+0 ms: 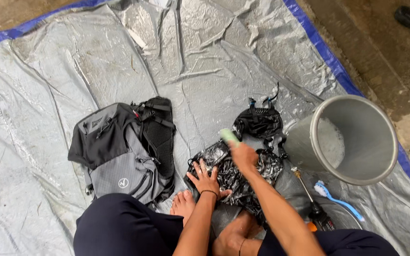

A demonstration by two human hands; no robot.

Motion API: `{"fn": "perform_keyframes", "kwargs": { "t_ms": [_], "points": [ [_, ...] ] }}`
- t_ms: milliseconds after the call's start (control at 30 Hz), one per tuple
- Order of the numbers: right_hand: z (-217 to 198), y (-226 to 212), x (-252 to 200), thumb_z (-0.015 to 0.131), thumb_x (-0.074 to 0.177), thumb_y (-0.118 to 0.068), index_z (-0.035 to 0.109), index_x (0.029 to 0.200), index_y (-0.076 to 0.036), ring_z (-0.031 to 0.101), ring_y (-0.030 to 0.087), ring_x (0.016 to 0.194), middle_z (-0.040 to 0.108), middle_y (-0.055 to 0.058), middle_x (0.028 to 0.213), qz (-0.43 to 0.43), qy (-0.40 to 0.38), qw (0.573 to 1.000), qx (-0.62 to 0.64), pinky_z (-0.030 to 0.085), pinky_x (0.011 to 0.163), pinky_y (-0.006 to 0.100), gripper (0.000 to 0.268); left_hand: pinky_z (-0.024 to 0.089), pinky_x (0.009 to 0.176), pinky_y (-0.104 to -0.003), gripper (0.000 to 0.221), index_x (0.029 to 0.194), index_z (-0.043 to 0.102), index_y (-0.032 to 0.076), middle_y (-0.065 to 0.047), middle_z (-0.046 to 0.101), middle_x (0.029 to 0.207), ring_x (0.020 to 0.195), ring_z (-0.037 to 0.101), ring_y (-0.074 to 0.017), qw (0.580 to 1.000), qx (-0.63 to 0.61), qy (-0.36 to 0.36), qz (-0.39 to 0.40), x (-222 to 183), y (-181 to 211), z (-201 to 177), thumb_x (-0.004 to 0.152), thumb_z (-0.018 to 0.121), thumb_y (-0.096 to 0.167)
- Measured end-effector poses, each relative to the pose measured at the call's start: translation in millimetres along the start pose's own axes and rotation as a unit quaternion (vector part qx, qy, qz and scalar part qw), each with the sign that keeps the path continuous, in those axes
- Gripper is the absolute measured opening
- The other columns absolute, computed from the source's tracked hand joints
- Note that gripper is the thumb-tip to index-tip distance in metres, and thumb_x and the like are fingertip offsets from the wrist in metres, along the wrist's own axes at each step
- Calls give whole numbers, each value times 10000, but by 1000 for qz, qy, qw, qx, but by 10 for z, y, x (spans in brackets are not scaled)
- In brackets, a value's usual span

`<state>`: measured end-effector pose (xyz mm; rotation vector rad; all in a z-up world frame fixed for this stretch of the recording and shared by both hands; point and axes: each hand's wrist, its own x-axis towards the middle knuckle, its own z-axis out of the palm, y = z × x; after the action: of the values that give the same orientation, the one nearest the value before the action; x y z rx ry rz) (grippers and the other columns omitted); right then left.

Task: The person cleans two backpacks using a brush and soapy water from a bucket while sitting on a tarp.

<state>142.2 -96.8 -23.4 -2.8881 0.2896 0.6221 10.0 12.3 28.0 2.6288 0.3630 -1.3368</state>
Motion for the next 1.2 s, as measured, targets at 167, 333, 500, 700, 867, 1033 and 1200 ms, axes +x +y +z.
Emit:
{"fn": "perform_keyframes", "kwargs": {
  "t_ms": [167,333,500,700,867,1033,1200],
  "points": [
    [182,187,-384,460,937,-836,799,932,-135,832,342,819,823,148,810,-329,33,917,-223,638,746,510,779,-43,1195,-852,849,1747,24,441,-152,-102,1837,1617,-234,-539,1000,-6,24,-19,-129,18,-110,1075,500,650],
    [-175,112,300,361,994,-856,835,1038,-117,807,443,1018,830,211,984,-26,37,998,-44,624,822,598,878,-18,1238,-815,1195,1749,-25,436,-156,-222,1818,1627,-223,-523,996,-8,81,21,-6,-61,-19,797,487,945],
    [292,46,-406,524,945,-803,798,928,-141,829,392,865,817,158,830,-267,-24,951,-154,643,777,535,717,-132,1121,-959,819,1713,54,437,-176,-200,1803,1541,-356,-588,1000,8,26,-9,110,50,44,1056,526,571],
    [-217,70,233,315,967,-904,844,1043,-137,801,429,1058,831,196,976,-20,33,998,-52,617,877,579,935,-35,1231,-828,1261,1742,-58,452,-169,-262,1809,1622,-248,-525,994,-45,94,28,86,-56,39,721,444,997],
    [283,-46,-658,430,983,-788,828,973,-57,804,484,937,813,250,900,-251,-53,963,-76,614,825,611,832,-136,1129,-947,962,1731,24,409,-193,-226,1791,1549,-327,-596,999,29,10,-34,263,75,182,980,522,743],
    [-303,305,17,420,973,-864,810,1027,-112,792,411,957,805,192,931,-129,64,979,-143,608,822,556,848,-110,1180,-880,1266,1733,-34,453,-178,-266,1795,1596,-287,-549,998,-13,52,14,140,-6,214,711,491,984],
    [-2,81,-214,486,1027,-653,837,1157,-119,769,406,1181,833,165,1100,-43,-20,998,-44,585,1013,580,653,-98,1176,-872,1232,1741,-4,456,-208,-310,1773,1572,-326,-559,999,-20,41,7,161,48,94,762,584,918]
  ]
}}
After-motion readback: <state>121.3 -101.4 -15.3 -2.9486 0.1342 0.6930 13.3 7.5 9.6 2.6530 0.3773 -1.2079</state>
